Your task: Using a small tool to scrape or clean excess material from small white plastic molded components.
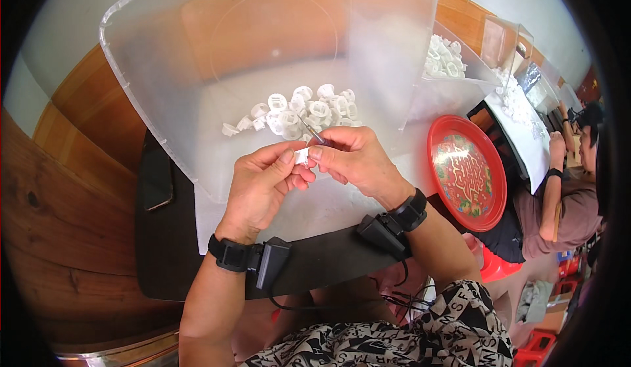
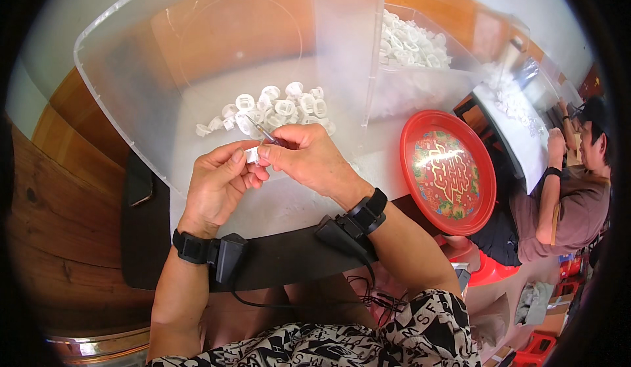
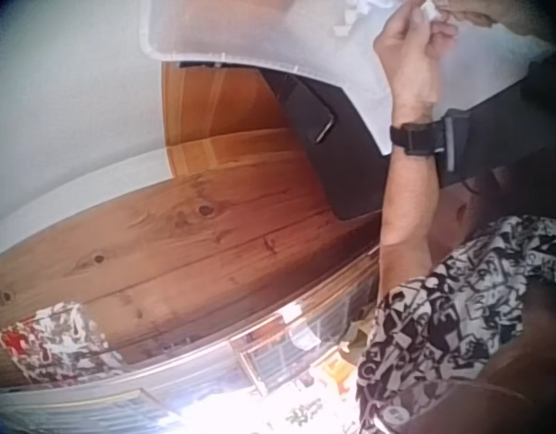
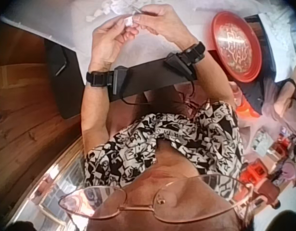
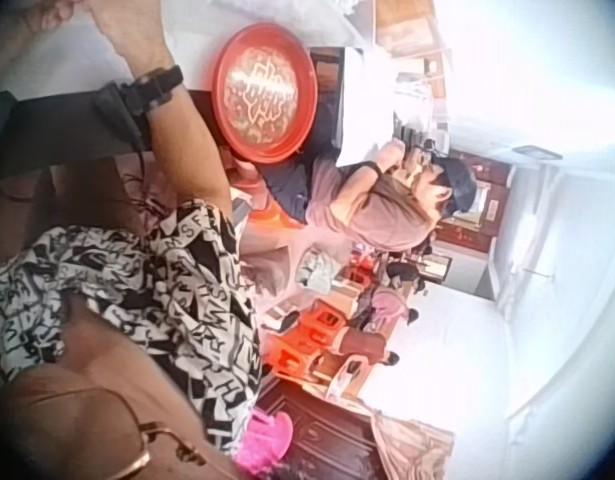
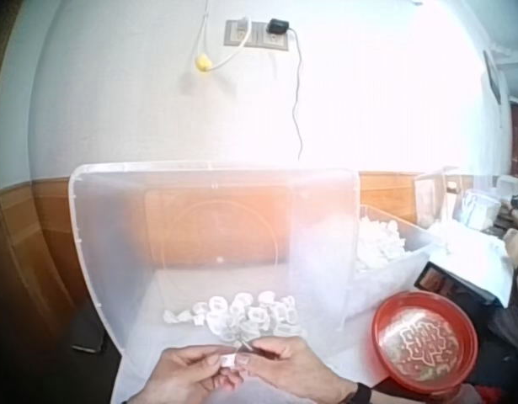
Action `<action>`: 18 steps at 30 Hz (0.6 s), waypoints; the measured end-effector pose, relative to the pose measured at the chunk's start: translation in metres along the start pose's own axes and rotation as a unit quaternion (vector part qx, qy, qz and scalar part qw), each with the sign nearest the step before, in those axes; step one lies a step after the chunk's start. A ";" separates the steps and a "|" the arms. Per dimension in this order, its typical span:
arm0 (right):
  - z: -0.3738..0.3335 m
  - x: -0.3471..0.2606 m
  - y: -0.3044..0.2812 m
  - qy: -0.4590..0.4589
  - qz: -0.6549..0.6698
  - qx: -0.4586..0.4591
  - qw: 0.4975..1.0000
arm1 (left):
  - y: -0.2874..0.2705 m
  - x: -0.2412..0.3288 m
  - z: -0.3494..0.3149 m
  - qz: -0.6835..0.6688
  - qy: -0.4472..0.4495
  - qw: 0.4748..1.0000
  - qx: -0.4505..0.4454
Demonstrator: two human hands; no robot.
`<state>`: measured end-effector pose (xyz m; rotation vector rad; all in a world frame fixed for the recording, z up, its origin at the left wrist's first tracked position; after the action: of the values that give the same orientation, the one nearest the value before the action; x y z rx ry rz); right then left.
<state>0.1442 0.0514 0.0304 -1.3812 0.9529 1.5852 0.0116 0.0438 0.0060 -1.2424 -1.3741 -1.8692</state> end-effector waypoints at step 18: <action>-0.014 -0.022 0.004 -0.117 -0.086 0.029 0.989 | 0.006 0.004 -0.002 -0.021 0.020 0.999 -0.042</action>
<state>0.1473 0.0344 0.0506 -1.1735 0.7139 1.5363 0.0141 0.0401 0.0122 -1.2177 -1.3218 -1.9892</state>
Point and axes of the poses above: each hand's wrist, its own z-axis towards the middle knuckle, its own y-axis out of the palm, x = y × z, the point moved 6 cm from there along z, towards the middle knuckle, and after that the axes turned 2 degrees about -x, right-handed, at the moved point
